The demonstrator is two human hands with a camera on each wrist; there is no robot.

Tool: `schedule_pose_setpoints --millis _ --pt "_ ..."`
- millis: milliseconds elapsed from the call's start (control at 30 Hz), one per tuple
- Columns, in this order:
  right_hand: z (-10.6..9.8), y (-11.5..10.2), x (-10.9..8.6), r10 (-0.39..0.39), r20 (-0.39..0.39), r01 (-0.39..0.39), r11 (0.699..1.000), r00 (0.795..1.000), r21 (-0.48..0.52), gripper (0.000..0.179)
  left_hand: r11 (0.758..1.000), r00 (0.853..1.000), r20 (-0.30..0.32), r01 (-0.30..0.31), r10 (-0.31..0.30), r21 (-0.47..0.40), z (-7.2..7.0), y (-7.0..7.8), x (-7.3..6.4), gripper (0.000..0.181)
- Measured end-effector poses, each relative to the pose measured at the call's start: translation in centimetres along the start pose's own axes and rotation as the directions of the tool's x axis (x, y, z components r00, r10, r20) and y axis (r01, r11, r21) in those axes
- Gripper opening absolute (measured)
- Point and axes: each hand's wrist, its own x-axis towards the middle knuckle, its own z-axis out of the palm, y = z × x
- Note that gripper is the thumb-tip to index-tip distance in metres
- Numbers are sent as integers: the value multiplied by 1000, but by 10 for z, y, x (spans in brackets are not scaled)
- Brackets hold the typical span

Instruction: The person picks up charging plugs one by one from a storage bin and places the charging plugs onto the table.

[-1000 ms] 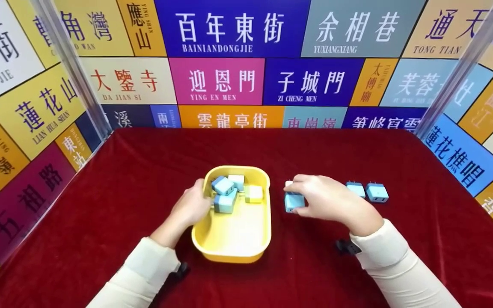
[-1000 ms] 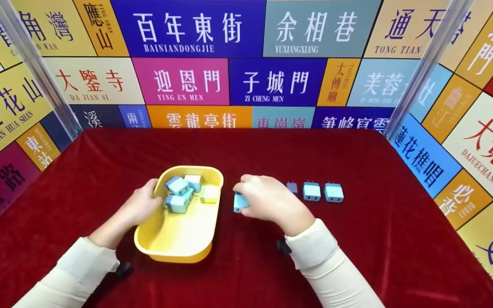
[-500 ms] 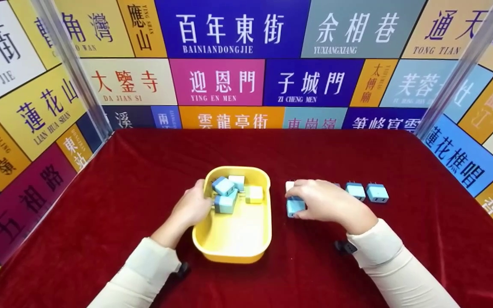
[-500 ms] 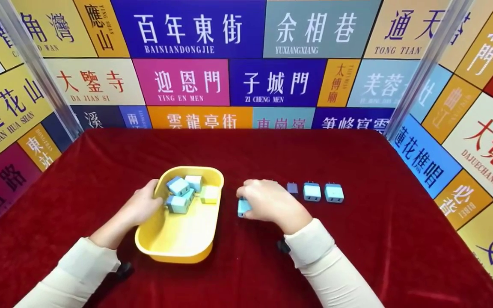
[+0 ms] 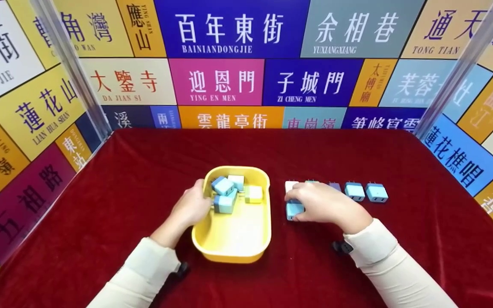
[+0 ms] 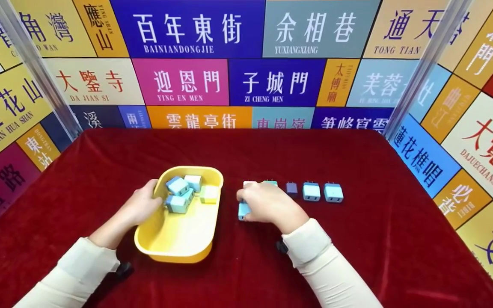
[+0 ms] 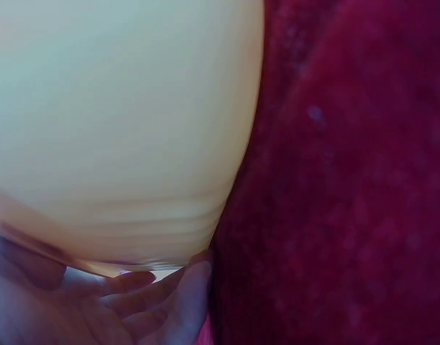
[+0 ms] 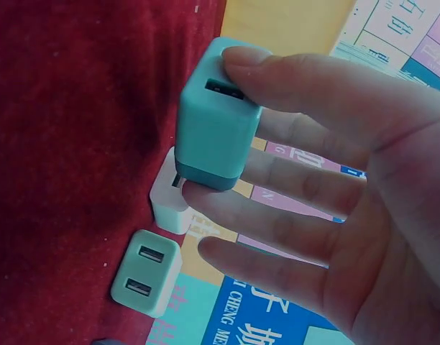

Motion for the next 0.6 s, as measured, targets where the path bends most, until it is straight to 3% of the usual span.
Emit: schedule_pose_setpoints --millis 600 --pt "8 4 2 8 23 -8 1000 1000 16 34 1000 1000 -6 -5 5 6 0 1 0 57"
